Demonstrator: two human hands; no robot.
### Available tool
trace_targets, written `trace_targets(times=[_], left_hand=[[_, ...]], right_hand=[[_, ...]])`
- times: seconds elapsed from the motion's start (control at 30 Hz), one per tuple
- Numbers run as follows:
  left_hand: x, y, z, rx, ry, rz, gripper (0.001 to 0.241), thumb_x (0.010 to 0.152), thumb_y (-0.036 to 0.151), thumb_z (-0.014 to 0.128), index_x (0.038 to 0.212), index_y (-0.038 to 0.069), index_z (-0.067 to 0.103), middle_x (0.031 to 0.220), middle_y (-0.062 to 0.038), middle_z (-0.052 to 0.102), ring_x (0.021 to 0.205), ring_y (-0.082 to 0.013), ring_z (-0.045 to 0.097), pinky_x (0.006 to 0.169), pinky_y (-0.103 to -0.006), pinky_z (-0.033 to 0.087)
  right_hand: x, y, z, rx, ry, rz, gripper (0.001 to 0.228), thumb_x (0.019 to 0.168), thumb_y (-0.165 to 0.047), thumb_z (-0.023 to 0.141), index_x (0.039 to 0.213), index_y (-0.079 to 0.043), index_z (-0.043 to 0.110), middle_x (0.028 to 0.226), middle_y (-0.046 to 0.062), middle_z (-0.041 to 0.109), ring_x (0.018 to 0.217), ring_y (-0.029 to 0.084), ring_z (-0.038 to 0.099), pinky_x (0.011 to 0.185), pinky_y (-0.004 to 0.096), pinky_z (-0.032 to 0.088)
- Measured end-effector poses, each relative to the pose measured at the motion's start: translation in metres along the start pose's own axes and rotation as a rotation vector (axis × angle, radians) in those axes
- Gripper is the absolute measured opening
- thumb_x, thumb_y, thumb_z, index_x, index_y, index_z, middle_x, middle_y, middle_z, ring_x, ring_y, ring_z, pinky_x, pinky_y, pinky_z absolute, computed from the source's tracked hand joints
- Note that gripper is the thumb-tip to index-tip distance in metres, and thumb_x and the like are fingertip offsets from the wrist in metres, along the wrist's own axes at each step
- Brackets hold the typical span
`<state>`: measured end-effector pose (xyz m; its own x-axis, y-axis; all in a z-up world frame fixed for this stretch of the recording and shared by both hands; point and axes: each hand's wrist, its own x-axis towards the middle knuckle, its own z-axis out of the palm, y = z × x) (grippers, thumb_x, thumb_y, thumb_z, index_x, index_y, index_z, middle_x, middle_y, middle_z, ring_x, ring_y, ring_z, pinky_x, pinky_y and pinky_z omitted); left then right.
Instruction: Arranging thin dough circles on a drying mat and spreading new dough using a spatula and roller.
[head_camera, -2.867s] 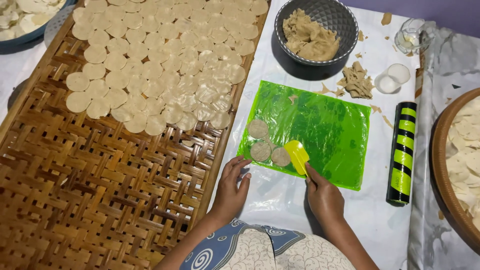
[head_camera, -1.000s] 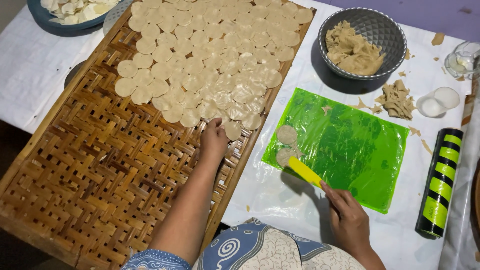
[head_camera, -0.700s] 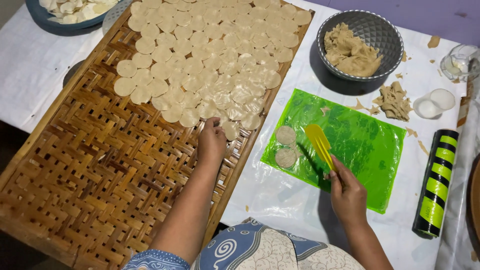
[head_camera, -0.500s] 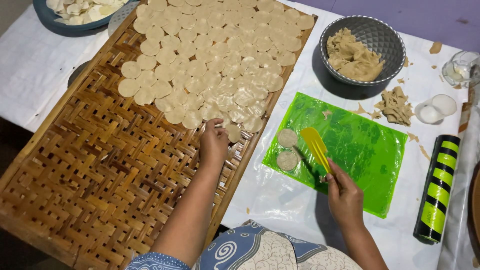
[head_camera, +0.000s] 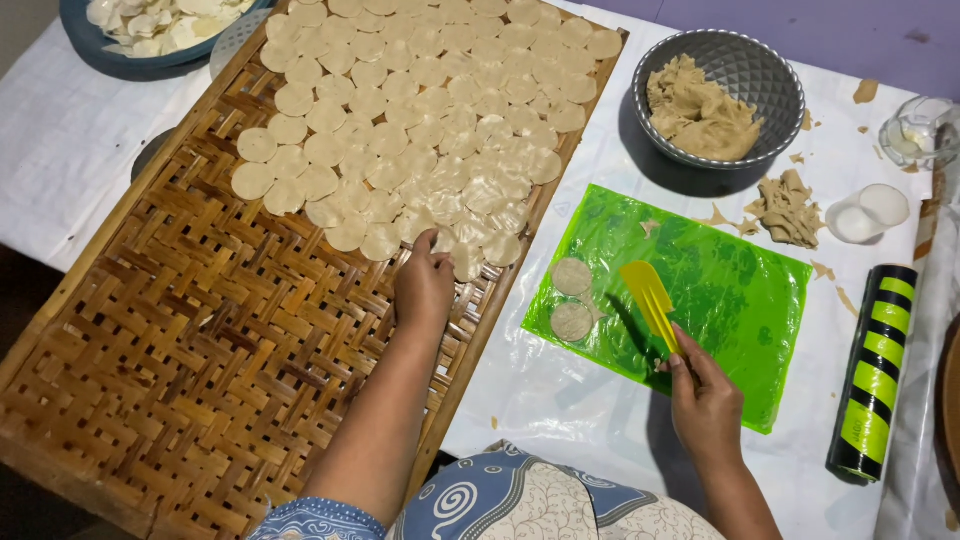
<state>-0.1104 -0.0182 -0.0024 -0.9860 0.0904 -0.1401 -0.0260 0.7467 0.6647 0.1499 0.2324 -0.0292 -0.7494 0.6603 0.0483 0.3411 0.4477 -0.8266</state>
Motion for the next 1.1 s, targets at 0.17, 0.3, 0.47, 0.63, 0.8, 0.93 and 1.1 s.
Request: trace_targets(times=[0.17,0.3,0.47,0.63,0.8,0.93,1.1], left_hand=[[-0.005,-0.004,0.010,-0.012,0.046,0.106,0.044,0.096,0.003,0.052,0.139,0.006,0.060,0.108,-0.015,0.077,0.091,-0.0285,0.076,0.078,-0.0412,0.058],[-0.014,0.000,0.006,-0.004,0.024,0.132,0.043,0.102,0.008,0.047,0.144,0.009,0.056,0.121,-0.019,0.074,0.115,-0.0441,0.065,0.097,-0.0541,0.054],[-0.010,-0.012,0.014,0.010,0.044,0.156,0.048,0.098,0.004,0.051,0.145,0.012,0.054,0.113,-0.026,0.071,0.109,-0.0460,0.067,0.091,-0.0540,0.056],[-0.019,-0.008,0.004,0.015,0.060,0.205,0.047,0.098,0.001,0.049,0.145,0.007,0.053,0.112,-0.028,0.070,0.104,-0.0485,0.069,0.086,-0.0540,0.057],[-0.029,0.000,-0.013,0.072,0.096,0.199,0.046,0.102,0.004,0.043,0.148,0.007,0.049,0.092,-0.032,0.071,0.091,-0.0521,0.070,0.077,-0.0588,0.055],[-0.027,-0.011,-0.012,0.063,0.097,0.172,0.047,0.101,0.004,0.043,0.147,0.011,0.049,0.101,-0.031,0.072,0.096,-0.0487,0.071,0.080,-0.0553,0.057],[-0.017,-0.033,-0.004,0.042,0.141,0.249,0.044,0.101,0.003,0.045,0.145,0.003,0.050,0.139,-0.033,0.056,0.125,-0.0505,0.057,0.098,-0.0570,0.051]], right_hand=[[0.007,-0.004,0.004,-0.002,-0.040,0.050,0.042,0.097,0.001,0.062,0.139,-0.006,0.065,0.100,0.014,0.077,0.079,0.016,0.071,0.060,0.027,0.053],[0.018,-0.004,0.020,0.017,-0.071,0.051,0.043,0.100,-0.002,0.062,0.140,-0.016,0.068,0.112,0.021,0.075,0.087,0.034,0.075,0.075,0.045,0.059],[0.040,-0.009,0.037,-0.193,-0.137,0.108,0.039,0.099,-0.018,0.065,0.136,-0.030,0.070,0.120,0.015,0.074,0.114,0.042,0.066,0.096,0.054,0.054],[0.061,0.000,0.048,-0.309,-0.176,0.132,0.040,0.099,-0.026,0.063,0.136,-0.041,0.068,0.117,0.010,0.075,0.113,0.039,0.067,0.097,0.053,0.054],[0.084,-0.012,0.038,-0.460,-0.273,0.128,0.037,0.099,-0.034,0.062,0.133,-0.049,0.067,0.112,0.009,0.078,0.111,0.039,0.069,0.098,0.052,0.056],[0.098,-0.003,0.040,-0.555,-0.292,0.116,0.038,0.098,-0.040,0.062,0.132,-0.056,0.064,0.110,0.009,0.078,0.110,0.037,0.070,0.098,0.050,0.056],[0.106,0.004,0.038,-0.551,-0.312,0.114,0.037,0.098,-0.039,0.062,0.130,-0.057,0.065,0.109,0.010,0.078,0.111,0.038,0.069,0.098,0.050,0.056]])
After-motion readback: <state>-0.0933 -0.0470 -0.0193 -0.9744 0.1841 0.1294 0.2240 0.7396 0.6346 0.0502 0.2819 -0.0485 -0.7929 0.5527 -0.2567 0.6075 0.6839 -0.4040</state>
